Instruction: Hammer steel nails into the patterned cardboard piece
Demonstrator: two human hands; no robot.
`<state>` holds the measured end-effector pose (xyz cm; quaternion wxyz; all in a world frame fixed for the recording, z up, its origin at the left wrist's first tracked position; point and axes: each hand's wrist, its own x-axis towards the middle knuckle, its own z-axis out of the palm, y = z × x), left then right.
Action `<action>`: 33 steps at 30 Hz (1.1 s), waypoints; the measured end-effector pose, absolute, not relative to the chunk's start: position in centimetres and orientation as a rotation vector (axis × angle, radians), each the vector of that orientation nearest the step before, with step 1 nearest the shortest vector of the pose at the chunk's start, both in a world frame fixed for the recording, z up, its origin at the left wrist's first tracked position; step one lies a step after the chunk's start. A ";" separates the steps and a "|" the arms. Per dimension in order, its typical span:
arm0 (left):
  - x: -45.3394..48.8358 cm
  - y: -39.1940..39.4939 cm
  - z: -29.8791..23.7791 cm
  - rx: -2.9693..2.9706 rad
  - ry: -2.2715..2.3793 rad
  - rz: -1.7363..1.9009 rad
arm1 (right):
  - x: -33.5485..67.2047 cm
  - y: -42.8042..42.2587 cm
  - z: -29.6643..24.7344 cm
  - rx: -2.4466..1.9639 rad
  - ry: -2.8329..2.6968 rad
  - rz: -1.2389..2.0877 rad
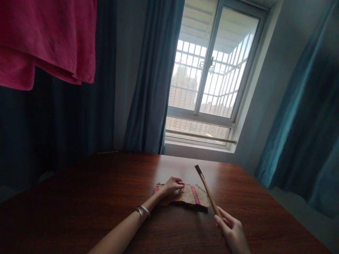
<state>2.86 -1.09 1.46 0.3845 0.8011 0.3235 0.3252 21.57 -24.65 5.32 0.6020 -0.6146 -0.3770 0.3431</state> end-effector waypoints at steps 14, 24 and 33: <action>2.8 -1.0 1.3 2.035 0.791 0.837 | 28.6 -21.8 2.7 -2.071 -1.163 0.322; 2.7 -1.3 1.6 2.030 0.817 0.818 | 28.7 -21.9 1.9 -2.170 -1.234 0.251; 2.3 -1.2 2.9 1.943 0.807 0.863 | 27.8 -22.4 1.4 -2.370 -1.402 -0.037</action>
